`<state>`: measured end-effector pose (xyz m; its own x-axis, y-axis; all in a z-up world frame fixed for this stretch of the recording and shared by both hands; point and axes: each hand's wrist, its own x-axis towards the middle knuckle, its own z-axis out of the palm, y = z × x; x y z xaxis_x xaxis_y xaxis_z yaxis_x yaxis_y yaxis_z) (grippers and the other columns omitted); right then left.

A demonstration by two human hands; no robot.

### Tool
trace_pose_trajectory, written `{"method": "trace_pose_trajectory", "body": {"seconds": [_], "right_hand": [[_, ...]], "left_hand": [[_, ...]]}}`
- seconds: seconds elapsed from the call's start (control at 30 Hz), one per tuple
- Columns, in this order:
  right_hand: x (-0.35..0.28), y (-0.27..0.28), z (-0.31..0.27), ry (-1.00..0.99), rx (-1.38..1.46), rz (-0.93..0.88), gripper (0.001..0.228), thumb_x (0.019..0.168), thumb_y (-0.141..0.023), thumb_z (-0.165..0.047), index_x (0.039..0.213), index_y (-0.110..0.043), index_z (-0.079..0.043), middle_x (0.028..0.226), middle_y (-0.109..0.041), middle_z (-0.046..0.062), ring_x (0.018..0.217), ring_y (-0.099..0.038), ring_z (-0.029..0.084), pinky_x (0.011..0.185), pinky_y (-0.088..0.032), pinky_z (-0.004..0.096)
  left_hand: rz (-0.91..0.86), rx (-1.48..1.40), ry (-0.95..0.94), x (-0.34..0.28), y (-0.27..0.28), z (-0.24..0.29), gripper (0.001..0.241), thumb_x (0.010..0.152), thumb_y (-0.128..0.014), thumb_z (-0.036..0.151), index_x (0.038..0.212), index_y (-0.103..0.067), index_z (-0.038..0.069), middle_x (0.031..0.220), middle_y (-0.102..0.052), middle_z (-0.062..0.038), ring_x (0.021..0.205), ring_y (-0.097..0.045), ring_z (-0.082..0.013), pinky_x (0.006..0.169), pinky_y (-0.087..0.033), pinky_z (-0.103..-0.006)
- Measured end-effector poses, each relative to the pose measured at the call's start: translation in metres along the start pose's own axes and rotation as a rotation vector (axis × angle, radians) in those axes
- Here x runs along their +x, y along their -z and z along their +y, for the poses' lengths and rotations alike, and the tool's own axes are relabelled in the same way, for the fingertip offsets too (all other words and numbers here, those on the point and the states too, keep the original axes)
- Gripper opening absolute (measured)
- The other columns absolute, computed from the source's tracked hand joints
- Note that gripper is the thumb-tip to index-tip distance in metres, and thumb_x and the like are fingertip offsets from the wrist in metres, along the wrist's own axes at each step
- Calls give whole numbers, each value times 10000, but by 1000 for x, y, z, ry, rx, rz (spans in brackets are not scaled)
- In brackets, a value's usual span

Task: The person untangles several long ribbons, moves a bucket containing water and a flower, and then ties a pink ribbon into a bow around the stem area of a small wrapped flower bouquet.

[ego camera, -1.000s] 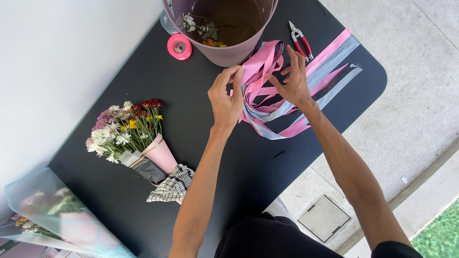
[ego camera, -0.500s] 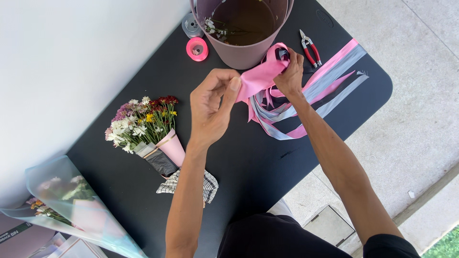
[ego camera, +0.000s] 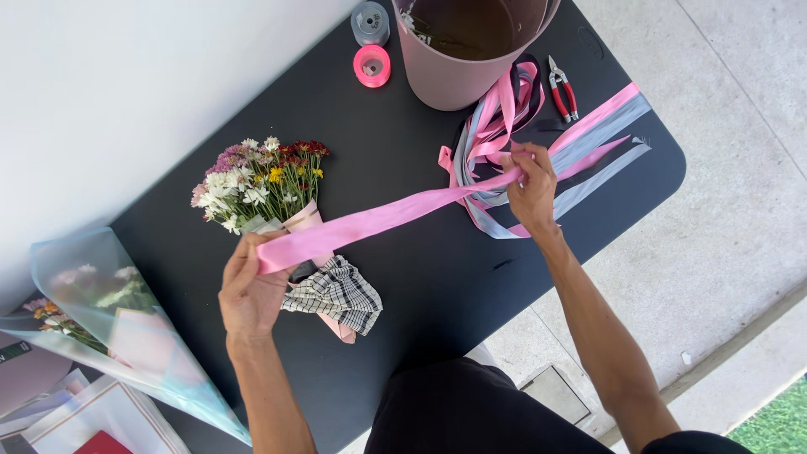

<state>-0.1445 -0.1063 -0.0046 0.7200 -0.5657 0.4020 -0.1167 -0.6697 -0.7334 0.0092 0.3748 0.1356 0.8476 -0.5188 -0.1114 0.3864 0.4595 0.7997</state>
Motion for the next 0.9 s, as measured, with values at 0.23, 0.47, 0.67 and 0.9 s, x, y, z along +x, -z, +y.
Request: {"method": "trace_pose_trajectory", "body": {"seconds": [0.23, 0.47, 0.67, 0.9], "right_hand": [[-94, 68, -5, -216, 64, -85, 315, 1310, -626, -200, 1097, -835, -99, 768, -711, 68, 664, -694, 238, 646, -574, 343], [-122, 64, -81, -279, 159, -432, 136, 1209, -782, -139, 1136, -851, -46, 742, -698, 82, 600, -615, 151, 628, -565, 287], [-175, -34, -188, -215, 409, -692, 457, 979, -916, -106, 1422, -807, -98, 1287, -767, 141, 793, -732, 190, 641, -612, 277], [-169, -113, -295, -58, 408, -957, 1107, 935, -966, -436, 1810, -362, -130, 1818, -380, 228, 860, -786, 294, 783, -644, 478]], "left_hand": [[516, -76, -127, -81, 137, 59, 232, 1216, -643, 357, 1246, -779, 171, 1359, -834, -61, 1320, -831, -272, 1242, -674, -544], [461, 258, -28, -119, 133, 70, 165, 1259, -611, 204, 1165, -651, 75, 899, -769, -133, 937, -881, -282, 948, -764, -498], [291, 480, 108, -131, 55, 67, 158, 1133, -727, 87, 1166, -768, -62, 771, -702, -138, 740, -815, -220, 806, -758, -442], [23, 419, 157, -176, 50, 92, 118, 1061, -736, -16, 1125, -780, -105, 659, -675, -153, 622, -796, -226, 684, -729, -430]]}}
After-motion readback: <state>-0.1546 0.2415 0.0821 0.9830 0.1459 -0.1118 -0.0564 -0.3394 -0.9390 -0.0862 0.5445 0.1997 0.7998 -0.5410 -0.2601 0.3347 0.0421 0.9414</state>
